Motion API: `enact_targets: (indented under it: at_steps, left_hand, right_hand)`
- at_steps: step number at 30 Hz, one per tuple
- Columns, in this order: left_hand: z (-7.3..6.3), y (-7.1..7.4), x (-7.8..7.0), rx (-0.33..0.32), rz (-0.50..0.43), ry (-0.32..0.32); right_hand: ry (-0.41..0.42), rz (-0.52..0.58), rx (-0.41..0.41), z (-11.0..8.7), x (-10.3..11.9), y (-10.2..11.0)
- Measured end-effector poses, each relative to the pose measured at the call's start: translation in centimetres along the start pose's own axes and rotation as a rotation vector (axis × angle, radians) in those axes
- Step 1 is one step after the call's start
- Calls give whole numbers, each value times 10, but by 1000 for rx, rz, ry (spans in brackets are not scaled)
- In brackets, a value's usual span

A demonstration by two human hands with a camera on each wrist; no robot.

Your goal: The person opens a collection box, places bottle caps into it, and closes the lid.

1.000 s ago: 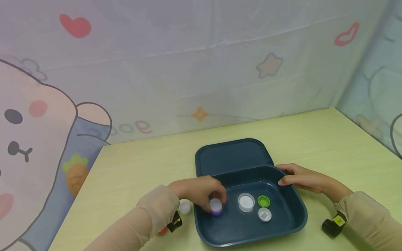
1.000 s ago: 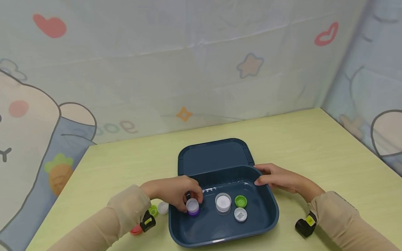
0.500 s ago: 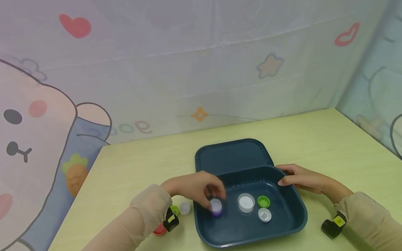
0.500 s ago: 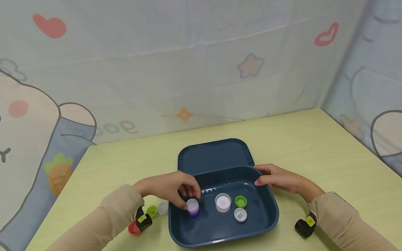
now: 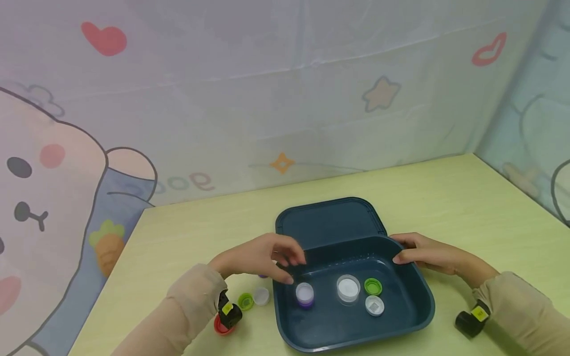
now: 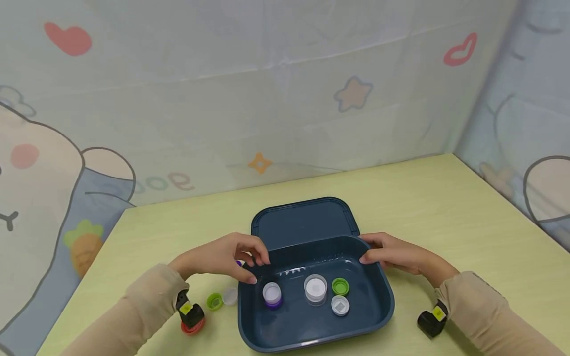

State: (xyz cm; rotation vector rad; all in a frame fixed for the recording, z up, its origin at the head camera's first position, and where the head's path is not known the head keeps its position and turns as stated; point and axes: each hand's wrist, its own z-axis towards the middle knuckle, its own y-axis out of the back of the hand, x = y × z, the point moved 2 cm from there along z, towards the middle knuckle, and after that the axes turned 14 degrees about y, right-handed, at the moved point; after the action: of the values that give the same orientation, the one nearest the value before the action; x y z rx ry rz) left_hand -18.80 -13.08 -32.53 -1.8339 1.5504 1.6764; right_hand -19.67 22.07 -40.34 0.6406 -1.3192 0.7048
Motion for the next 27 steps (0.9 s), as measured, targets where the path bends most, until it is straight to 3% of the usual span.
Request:
enact_targets:
  at_steps: [6,16,27]
  left_hand:
    - [-11,8,10,-88,-58,-1]
    - [-26,28,41,-249,-96,78]
    - [-28,29,75,-263,-45,192]
  right_hand:
    - [-2,-8,-2,0,0,0]
    - [-9,-9,-7,1,0,1]
    - [5,18,11,0,0,2]
